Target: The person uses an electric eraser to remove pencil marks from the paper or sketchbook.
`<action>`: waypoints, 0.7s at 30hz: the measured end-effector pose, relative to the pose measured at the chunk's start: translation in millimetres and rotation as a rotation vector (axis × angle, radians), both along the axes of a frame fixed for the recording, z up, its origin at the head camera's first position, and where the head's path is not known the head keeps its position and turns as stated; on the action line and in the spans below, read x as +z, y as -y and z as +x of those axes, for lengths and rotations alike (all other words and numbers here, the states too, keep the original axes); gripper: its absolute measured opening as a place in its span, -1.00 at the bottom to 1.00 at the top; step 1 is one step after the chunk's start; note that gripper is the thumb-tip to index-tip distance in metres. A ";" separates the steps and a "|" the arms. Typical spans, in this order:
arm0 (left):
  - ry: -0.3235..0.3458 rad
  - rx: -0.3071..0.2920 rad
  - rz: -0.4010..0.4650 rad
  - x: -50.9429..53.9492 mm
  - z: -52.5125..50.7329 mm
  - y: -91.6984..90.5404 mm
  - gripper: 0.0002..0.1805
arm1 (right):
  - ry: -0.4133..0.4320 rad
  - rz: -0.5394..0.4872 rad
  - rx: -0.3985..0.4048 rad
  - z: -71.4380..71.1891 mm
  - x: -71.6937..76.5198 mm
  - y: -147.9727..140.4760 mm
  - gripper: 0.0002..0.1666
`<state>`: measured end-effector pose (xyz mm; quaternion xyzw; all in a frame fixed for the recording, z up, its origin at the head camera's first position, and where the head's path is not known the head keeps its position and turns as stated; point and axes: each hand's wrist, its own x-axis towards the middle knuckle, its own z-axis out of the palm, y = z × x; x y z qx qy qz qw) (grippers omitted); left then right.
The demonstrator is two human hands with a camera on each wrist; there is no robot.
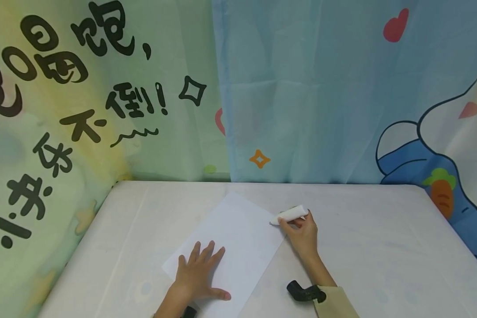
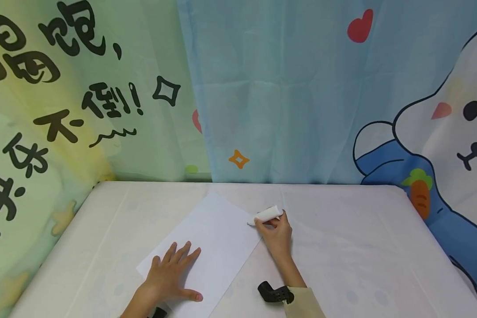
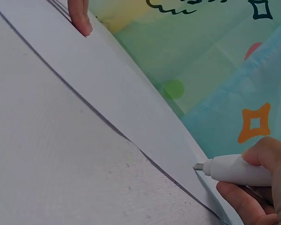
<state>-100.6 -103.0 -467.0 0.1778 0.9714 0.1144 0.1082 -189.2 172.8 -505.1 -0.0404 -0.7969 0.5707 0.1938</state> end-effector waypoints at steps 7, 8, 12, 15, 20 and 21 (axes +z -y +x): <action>-0.006 -0.001 0.005 -1.4 0.0 0.3 0.16 | 0.038 0.008 0.042 1.3 1.7 1.7 -0.52; -0.007 -0.001 0.004 -1.8 -0.1 0.4 0.16 | 0.042 0.011 0.046 1.6 2.0 2.3 -0.52; -0.009 0.000 0.002 -2.5 -0.4 0.5 0.16 | 0.043 0.040 0.068 2.2 2.9 4.1 -0.52; -0.010 0.001 0.002 -2.2 -0.5 0.2 0.16 | 0.033 0.053 0.072 2.5 3.0 4.4 -0.52; -0.008 0.001 0.000 -1.6 -0.6 -0.3 0.17 | 0.011 0.050 0.068 3.3 3.1 3.9 -0.51; -0.006 0.001 0.001 -1.6 -0.6 -0.2 0.17 | 0.009 0.053 0.070 3.5 3.3 3.9 -0.51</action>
